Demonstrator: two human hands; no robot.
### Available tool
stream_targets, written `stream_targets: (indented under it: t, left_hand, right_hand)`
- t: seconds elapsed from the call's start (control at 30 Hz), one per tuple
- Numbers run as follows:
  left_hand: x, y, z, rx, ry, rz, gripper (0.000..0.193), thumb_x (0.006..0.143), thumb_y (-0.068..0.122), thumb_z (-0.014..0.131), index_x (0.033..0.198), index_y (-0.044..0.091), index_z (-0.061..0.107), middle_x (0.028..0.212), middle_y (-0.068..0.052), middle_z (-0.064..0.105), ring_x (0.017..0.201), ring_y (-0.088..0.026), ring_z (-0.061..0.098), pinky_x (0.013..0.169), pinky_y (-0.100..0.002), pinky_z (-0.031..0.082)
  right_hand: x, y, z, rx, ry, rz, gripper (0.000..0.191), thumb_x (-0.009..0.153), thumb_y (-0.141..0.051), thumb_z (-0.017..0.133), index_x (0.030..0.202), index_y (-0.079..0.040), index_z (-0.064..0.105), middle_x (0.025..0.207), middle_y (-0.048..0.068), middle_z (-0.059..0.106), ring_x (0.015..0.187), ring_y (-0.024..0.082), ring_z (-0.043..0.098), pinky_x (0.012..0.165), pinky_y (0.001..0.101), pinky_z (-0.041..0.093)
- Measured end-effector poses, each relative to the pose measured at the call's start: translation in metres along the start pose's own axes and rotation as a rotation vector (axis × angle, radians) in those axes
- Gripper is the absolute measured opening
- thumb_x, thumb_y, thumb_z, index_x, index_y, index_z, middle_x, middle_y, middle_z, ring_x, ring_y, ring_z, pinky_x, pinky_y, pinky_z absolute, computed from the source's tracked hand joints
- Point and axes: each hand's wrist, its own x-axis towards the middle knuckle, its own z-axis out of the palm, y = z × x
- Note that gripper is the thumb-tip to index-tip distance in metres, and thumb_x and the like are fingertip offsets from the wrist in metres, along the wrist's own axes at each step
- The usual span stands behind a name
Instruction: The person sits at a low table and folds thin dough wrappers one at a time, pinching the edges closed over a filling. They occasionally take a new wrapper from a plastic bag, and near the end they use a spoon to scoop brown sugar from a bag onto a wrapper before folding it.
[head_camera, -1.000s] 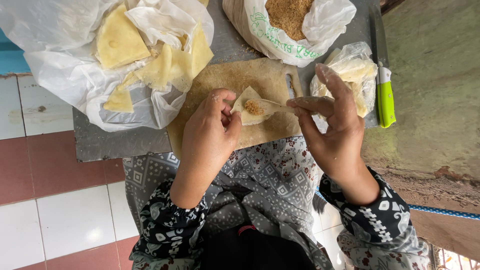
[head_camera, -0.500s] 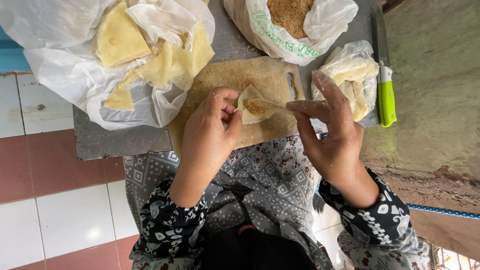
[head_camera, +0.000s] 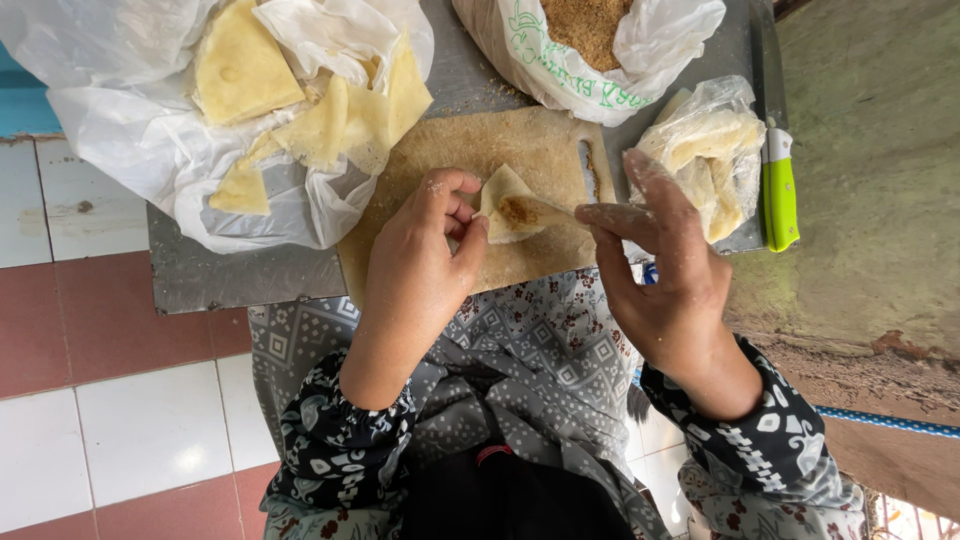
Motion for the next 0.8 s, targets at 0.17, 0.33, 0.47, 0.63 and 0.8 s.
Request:
stream_targets:
  t: [0.17, 0.33, 0.47, 0.63, 0.8]
  left_hand:
    - [0.000, -0.001, -0.002, 0.004, 0.003, 0.003, 0.030, 0.092, 0.004, 0.071, 0.118, 0.004, 0.056, 0.086, -0.007, 0.070, 0.074, -0.018, 0.074, 0.063, -0.032, 0.058]
    - [0.001, -0.003, -0.002, -0.005, -0.004, -0.002, 0.031, 0.092, 0.004, 0.072, 0.118, 0.005, 0.056, 0.086, -0.007, 0.070, 0.074, -0.019, 0.074, 0.064, -0.032, 0.059]
    - [0.000, -0.004, -0.003, -0.035, -0.005, 0.012, 0.031, 0.093, 0.005, 0.071, 0.119, 0.005, 0.055, 0.087, -0.007, 0.070, 0.075, -0.019, 0.074, 0.064, -0.032, 0.059]
    - [-0.002, -0.004, -0.003, -0.016, 0.018, 0.110, 0.030, 0.094, 0.004, 0.071, 0.120, 0.006, 0.055, 0.092, -0.008, 0.071, 0.079, -0.020, 0.074, 0.067, -0.033, 0.059]
    - [-0.001, 0.001, 0.001, 0.081, 0.025, 0.173, 0.028, 0.099, 0.002, 0.068, 0.124, 0.007, 0.055, 0.097, -0.006, 0.073, 0.083, -0.022, 0.074, 0.069, -0.035, 0.058]
  right_hand:
    - [0.000, 0.000, 0.002, 0.058, 0.003, 0.014, 0.065, 0.103, 0.013, 0.069, 0.155, 0.000, 0.033, 0.138, 0.016, 0.067, 0.112, 0.023, 0.077, 0.097, 0.0305, 0.061]
    - [-0.003, 0.007, 0.003, 0.012, -0.003, 0.025, 0.064, 0.101, 0.012, 0.071, 0.152, 0.002, 0.033, 0.144, 0.017, 0.066, 0.115, 0.024, 0.077, 0.097, 0.0311, 0.061]
    - [0.002, 0.026, 0.009, 0.236, 0.023, 0.145, 0.061, 0.103, 0.014, 0.068, 0.152, 0.004, 0.035, 0.142, 0.024, 0.065, 0.113, 0.027, 0.078, 0.097, 0.0342, 0.062]
    - [0.020, 0.066, 0.007, 0.798, 0.174, 0.421, 0.049, 0.106, 0.018, 0.064, 0.149, 0.010, 0.041, 0.109, 0.028, 0.073, 0.099, 0.024, 0.077, 0.089, 0.0329, 0.063]
    - [0.071, 0.103, 0.006, 0.617, 0.417, 0.319, 0.047, 0.095, 0.015, 0.066, 0.135, 0.001, 0.046, 0.106, 0.011, 0.064, 0.090, 0.019, 0.072, 0.078, 0.0349, 0.067]
